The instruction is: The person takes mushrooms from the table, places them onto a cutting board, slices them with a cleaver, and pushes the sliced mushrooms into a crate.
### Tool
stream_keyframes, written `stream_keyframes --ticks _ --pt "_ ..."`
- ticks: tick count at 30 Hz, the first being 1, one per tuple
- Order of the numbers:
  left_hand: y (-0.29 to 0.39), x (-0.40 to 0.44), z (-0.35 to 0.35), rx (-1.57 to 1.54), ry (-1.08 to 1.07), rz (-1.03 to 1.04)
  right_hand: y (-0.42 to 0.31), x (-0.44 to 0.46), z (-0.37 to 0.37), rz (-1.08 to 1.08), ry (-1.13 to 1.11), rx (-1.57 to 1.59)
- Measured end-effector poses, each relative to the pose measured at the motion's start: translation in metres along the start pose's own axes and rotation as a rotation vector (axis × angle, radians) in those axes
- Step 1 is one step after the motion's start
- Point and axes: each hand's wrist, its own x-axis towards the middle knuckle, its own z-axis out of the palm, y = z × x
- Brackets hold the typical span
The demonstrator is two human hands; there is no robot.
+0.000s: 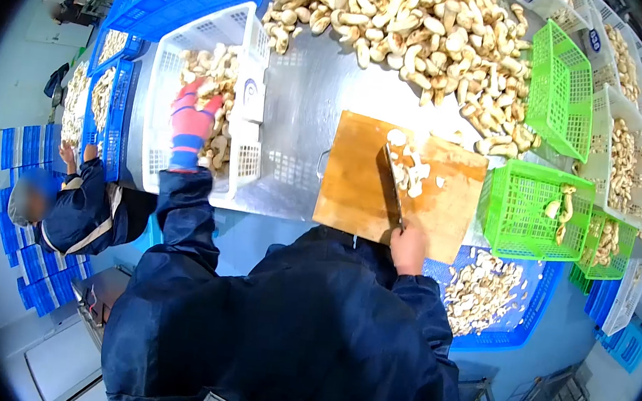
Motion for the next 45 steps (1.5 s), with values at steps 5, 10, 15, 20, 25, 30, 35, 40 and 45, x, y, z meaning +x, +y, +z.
stream_keyframes --ticks 5,10,15,20,25,30,35,40,45 --pt "0.082 0.017 0.171 -0.480 -0.520 -0.031 -0.003 -0.004 0.001 -0.055 0.076 0.031" --pt "0.155 0.049 0.300 -0.238 -0.579 -0.190 -0.012 -0.006 -0.001 0.002 0.029 -0.009" --pt "0.157 0.066 0.353 -0.257 -0.380 -0.256 -0.012 -0.004 0.001 0.062 0.038 -0.009" --pt "0.116 0.040 0.289 -0.492 -0.733 -0.230 -0.007 -0.004 0.003 0.033 0.030 0.000" --pt "0.121 -0.085 0.182 -0.535 -0.799 0.422 -0.005 -0.005 0.003 0.048 -0.014 0.069" --pt "0.105 -0.155 0.187 -0.493 -0.746 0.509 -0.018 -0.003 0.000 0.092 -0.133 0.146" --pt "0.103 -0.190 0.182 -0.784 -0.732 -0.372 -0.024 -0.001 0.006 0.060 -0.179 0.186" --pt "0.127 -0.209 0.194 -0.933 -0.813 -0.865 -0.031 -0.004 0.010 -0.067 -0.104 0.140" --pt "0.128 -0.206 0.203 -0.741 -0.843 -0.692 -0.049 -0.035 -0.023 -0.087 -0.140 -0.137"
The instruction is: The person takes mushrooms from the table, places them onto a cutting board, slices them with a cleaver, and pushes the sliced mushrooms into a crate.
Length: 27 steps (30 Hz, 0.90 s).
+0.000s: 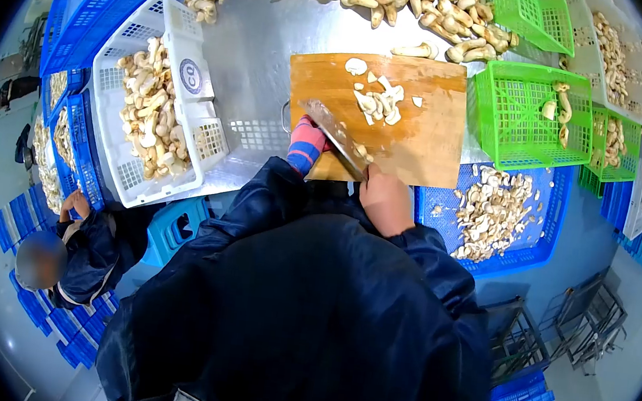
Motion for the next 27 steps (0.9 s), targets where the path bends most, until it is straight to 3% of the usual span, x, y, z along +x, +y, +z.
stream_keyframes --ticks 3,5,7,10,13,17,21,22,25,27 --pt "-0.029 0.023 -0.003 0.951 0.125 0.995 0.002 -0.024 -0.006 -0.029 0.037 -0.017" --pt "-0.034 0.026 -0.003 0.512 -0.073 0.530 0.010 -0.031 -0.006 0.005 -0.019 -0.018" --pt "-0.026 0.016 -0.003 0.411 0.037 0.268 0.011 -0.036 -0.012 0.029 -0.049 -0.008" --pt "-0.035 0.031 -0.002 0.377 -0.020 0.093 0.010 -0.032 -0.013 0.063 -0.022 0.029" --pt "0.008 -0.001 0.000 -0.256 -0.066 -0.108 0.017 -0.001 0.015 0.017 -0.024 0.090" --pt "0.010 -0.002 -0.007 -0.259 -0.089 -0.167 0.011 0.057 0.039 -0.062 0.077 0.163" --pt "0.025 0.000 -0.021 -0.098 -0.119 -0.200 0.026 0.061 0.012 0.089 0.008 0.324" --pt "0.029 0.004 -0.018 0.133 -0.047 -0.155 0.031 0.051 0.003 0.119 0.034 0.369" --pt "0.037 0.002 -0.003 0.783 0.181 0.504 0.051 0.024 0.000 0.207 0.199 0.539" --pt "0.045 0.014 0.006 0.688 0.158 0.462 0.064 0.011 -0.005 0.302 0.270 0.629"
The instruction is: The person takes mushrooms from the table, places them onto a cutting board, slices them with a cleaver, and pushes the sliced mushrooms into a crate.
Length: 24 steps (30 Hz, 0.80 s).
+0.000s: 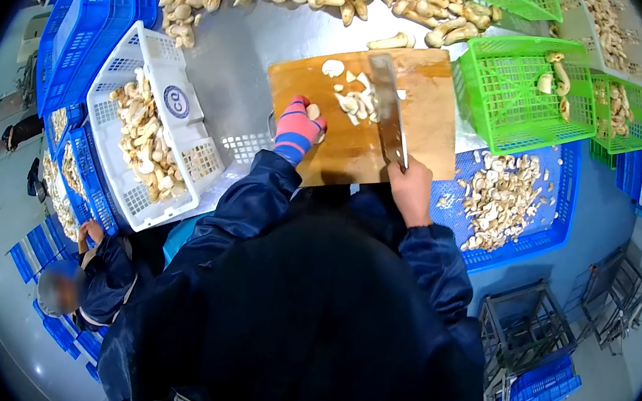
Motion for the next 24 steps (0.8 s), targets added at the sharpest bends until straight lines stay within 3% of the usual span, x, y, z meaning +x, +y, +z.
stream_keyframes --ticks 3,6,8,10,12,13,14,16,17,18,20,22,24 --pt "-0.001 0.042 0.006 -0.396 -0.009 -0.047 0.014 -0.006 -0.017 0.134 0.058 0.099" --pt "0.059 0.079 0.002 -0.432 -0.127 0.041 0.017 -0.013 -0.026 0.259 0.057 0.111" --pt "0.109 0.099 0.011 -0.225 -0.063 0.325 0.023 -0.020 -0.026 0.212 0.097 0.129" --pt "0.142 0.123 0.043 -0.113 -0.132 0.453 0.036 -0.026 -0.022 0.188 0.134 0.125" --pt "0.183 0.134 0.052 0.251 -0.334 0.504 0.031 -0.035 -0.024 0.229 0.152 0.181" --pt "0.189 0.144 0.071 0.409 -0.310 0.535 0.030 -0.038 -0.025 0.252 0.160 0.208" --pt "0.200 0.152 0.069 0.467 -0.443 0.483 0.034 -0.040 -0.025 0.227 0.184 0.217" --pt "0.210 0.151 0.042 0.489 -0.505 0.530 0.042 -0.044 -0.024 0.173 0.224 0.235" --pt "0.205 0.161 0.037 0.395 -0.569 0.585 0.040 -0.046 -0.027 0.195 0.206 0.251" --pt "0.196 0.158 0.023 0.095 -0.576 0.451 0.035 -0.046 -0.031 0.214 0.186 0.272" --pt "0.156 0.159 0.004 -0.883 -0.828 0.115 0.023 -0.046 -0.035 0.240 0.104 0.298" --pt "0.111 0.133 -0.032 -1.284 -0.831 -0.028 0.012 -0.041 -0.039 0.252 -0.035 0.288" --pt "0.057 0.100 -0.057 -1.503 -0.950 0.000 0.015 -0.032 -0.027 0.120 -0.154 0.164"
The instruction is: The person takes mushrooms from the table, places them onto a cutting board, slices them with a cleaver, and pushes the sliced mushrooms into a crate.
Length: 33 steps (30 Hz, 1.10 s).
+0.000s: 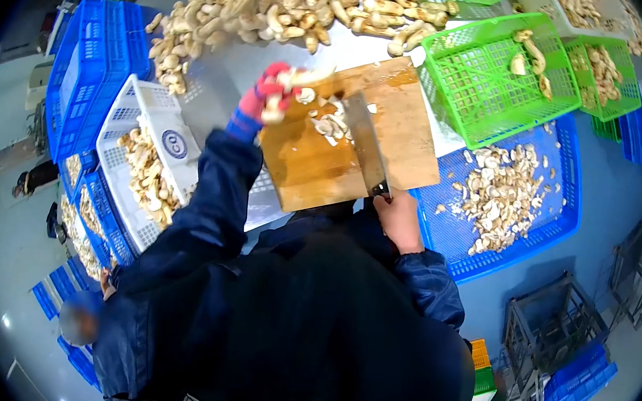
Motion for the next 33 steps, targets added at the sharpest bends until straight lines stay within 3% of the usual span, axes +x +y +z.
stream_keyframes --ticks 3,6,8,10,13,20,23,25,28,31,33 --pt "-0.033 -0.087 -0.029 0.079 0.229 -0.002 0.000 0.016 0.018 -0.062 -0.194 -0.140" --pt "-0.073 -0.133 -0.032 0.225 0.443 0.023 0.002 0.030 0.032 -0.107 -0.253 -0.224" --pt "-0.089 -0.142 -0.025 0.459 0.551 0.009 0.001 0.037 0.035 -0.107 -0.190 -0.311" --pt "-0.101 -0.149 -0.031 0.569 0.596 -0.190 -0.021 0.033 0.031 -0.077 -0.098 -0.361" --pt "-0.108 -0.147 -0.023 1.230 0.609 -0.010 -0.032 0.030 0.030 -0.236 -0.109 -0.457" --pt "-0.104 -0.144 -0.013 1.349 0.614 -0.016 -0.033 0.027 0.029 -0.371 -0.184 -0.665" --pt "-0.107 -0.143 -0.016 1.373 0.622 -0.012 -0.029 0.043 0.056 -0.246 -0.175 -0.830" --pt "-0.104 -0.145 -0.012 1.293 0.621 -0.058 -0.038 0.056 0.077 -0.278 -0.165 -0.759" --pt "-0.114 -0.152 -0.025 0.874 0.775 -0.135 -0.032 0.069 0.086 -0.257 -0.150 -0.562" --pt "-0.132 -0.155 -0.018 0.880 1.023 0.070 -0.031 0.060 0.080 -0.253 -0.157 -0.505" --pt "-0.153 -0.147 -0.009 1.167 1.032 0.123 -0.043 0.038 0.070 -0.238 -0.172 -0.556"
